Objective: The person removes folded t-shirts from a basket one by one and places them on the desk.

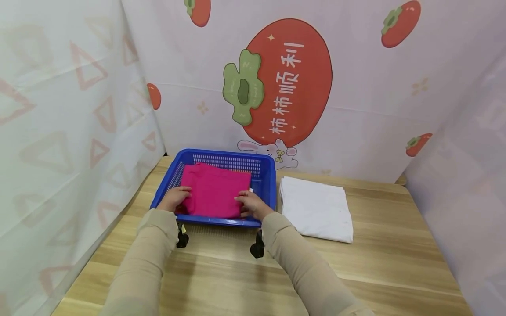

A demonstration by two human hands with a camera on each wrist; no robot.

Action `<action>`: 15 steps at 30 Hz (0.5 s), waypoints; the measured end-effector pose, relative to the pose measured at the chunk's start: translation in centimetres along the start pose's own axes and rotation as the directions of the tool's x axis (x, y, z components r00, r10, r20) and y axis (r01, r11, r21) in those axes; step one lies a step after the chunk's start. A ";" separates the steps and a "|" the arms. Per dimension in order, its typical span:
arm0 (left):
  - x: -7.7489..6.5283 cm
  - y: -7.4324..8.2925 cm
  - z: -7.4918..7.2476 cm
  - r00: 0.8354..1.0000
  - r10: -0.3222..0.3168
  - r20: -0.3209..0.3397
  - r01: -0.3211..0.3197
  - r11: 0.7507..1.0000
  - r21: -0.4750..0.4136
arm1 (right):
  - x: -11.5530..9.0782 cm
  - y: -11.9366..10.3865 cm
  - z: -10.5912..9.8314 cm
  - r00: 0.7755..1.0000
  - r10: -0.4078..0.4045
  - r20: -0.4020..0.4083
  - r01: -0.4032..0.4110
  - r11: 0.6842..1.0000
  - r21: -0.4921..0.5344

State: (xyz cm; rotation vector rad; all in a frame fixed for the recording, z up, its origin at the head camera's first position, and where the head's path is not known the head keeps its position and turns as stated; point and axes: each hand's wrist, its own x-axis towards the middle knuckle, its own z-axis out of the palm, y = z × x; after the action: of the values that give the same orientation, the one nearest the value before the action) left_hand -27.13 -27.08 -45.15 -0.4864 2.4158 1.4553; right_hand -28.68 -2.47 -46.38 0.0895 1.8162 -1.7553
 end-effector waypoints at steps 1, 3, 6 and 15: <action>0.0 -0.1 0.1 1.000 0.004 0.009 -0.004 1.000 -0.014 | 0.0 0.0 0.1 1.000 -0.003 0.001 0.003 1.000 -0.002; 0.2 -0.2 0.1 1.000 0.009 0.029 -0.008 0.999 -0.039 | 0.0 0.0 0.2 1.000 -0.010 0.000 0.010 1.000 -0.003; 0.3 -0.4 0.2 0.997 0.005 0.071 -0.002 0.999 -0.052 | 0.0 0.0 0.3 1.000 -0.016 -0.004 0.016 1.000 -0.009; 0.8 -0.1 0.1 0.994 0.002 0.106 0.008 0.995 -0.095 | 0.8 0.3 0.4 1.000 -0.014 -0.026 0.011 0.996 -0.085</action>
State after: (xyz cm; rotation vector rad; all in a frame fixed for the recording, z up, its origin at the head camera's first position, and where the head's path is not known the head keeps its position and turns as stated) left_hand -27.77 -27.16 -45.56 -0.4218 2.2709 1.5602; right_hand -29.01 -3.11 -47.01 0.0678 1.9114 -1.6909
